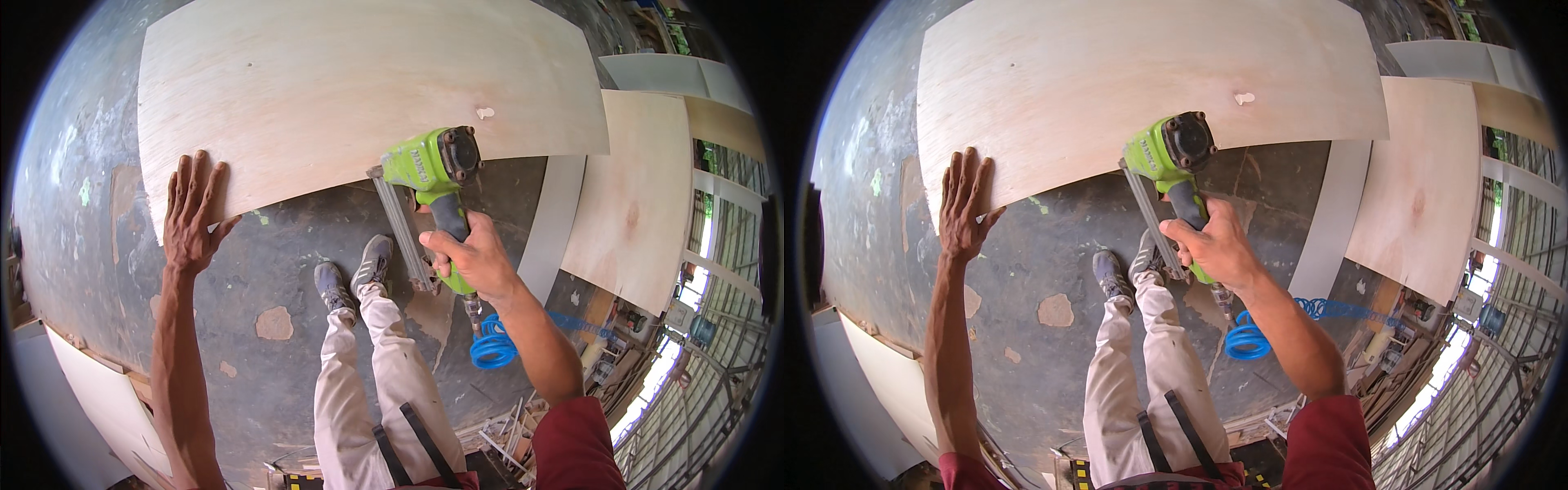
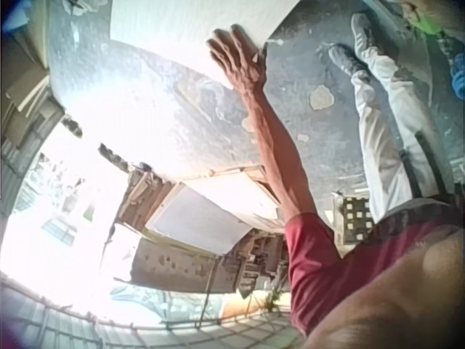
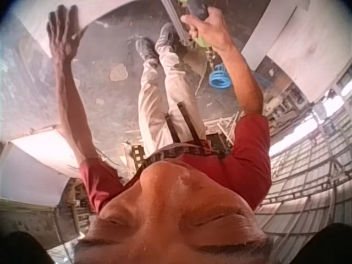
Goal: The person attaches plywood sheets together using a nail gun and then reloads the tool with a strip of nails.
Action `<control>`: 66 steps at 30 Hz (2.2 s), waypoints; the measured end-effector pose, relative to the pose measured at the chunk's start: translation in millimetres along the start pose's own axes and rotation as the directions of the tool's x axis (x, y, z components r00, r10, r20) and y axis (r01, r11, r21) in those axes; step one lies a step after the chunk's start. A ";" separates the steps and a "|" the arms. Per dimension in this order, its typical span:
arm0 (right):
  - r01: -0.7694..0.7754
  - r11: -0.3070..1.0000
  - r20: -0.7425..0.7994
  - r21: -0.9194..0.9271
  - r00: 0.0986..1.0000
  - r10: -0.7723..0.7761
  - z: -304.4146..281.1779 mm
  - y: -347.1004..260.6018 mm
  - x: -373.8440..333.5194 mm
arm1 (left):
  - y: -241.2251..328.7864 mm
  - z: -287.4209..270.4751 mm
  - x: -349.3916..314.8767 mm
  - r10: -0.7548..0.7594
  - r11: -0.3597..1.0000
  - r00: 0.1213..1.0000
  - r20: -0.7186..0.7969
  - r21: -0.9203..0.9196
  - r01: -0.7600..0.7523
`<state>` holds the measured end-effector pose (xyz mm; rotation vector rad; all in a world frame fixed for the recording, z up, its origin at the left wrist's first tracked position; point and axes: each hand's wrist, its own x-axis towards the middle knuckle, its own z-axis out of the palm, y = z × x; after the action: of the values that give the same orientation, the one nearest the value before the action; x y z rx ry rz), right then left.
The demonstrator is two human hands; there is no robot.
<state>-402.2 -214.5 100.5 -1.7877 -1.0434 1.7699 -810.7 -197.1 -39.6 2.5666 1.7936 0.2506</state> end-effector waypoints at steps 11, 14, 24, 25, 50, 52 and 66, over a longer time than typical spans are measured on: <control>0.002 1.000 -0.005 -0.015 1.000 -0.002 -0.8 2.5 1.1 | -3.0 5.8 -2.3 0.005 1.000 1.000 -0.011 0.029 -0.004; 0.008 0.999 -0.007 -0.031 1.000 -0.009 -1.2 2.2 -2.1 | -1.3 2.6 -1.2 0.000 1.000 1.000 -0.001 0.019 0.000; -0.011 0.945 -0.025 -0.326 1.000 0.003 38.0 101.4 -38.7 | -4.6 -8.5 -3.7 -0.024 1.000 0.999 0.024 -0.013 0.025; 0.017 0.948 0.006 -0.319 1.000 -0.016 43.0 114.6 -39.7 | -4.4 -8.9 -1.1 -0.038 0.999 0.999 0.002 -0.012 0.038; 0.215 0.914 -0.045 -0.345 0.969 -0.245 216.3 155.1 1.9 | -18.3 33.8 -74.9 -0.697 0.069 0.713 0.078 -0.982 0.174; 0.083 0.940 -0.018 -0.332 0.995 -0.095 230.6 149.1 3.9 | -20.5 34.4 -77.0 -0.699 0.092 0.711 0.078 -0.976 0.198; -0.004 0.993 -0.171 -0.114 0.985 -0.016 298.1 122.8 27.5 | -8.2 28.6 -71.2 -0.788 -0.062 0.604 0.123 -0.991 0.122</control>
<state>-667.7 -334.3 -40.4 -1.9643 -1.0967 1.5473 -838.5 -258.0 -77.9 0.7362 1.5315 1.5880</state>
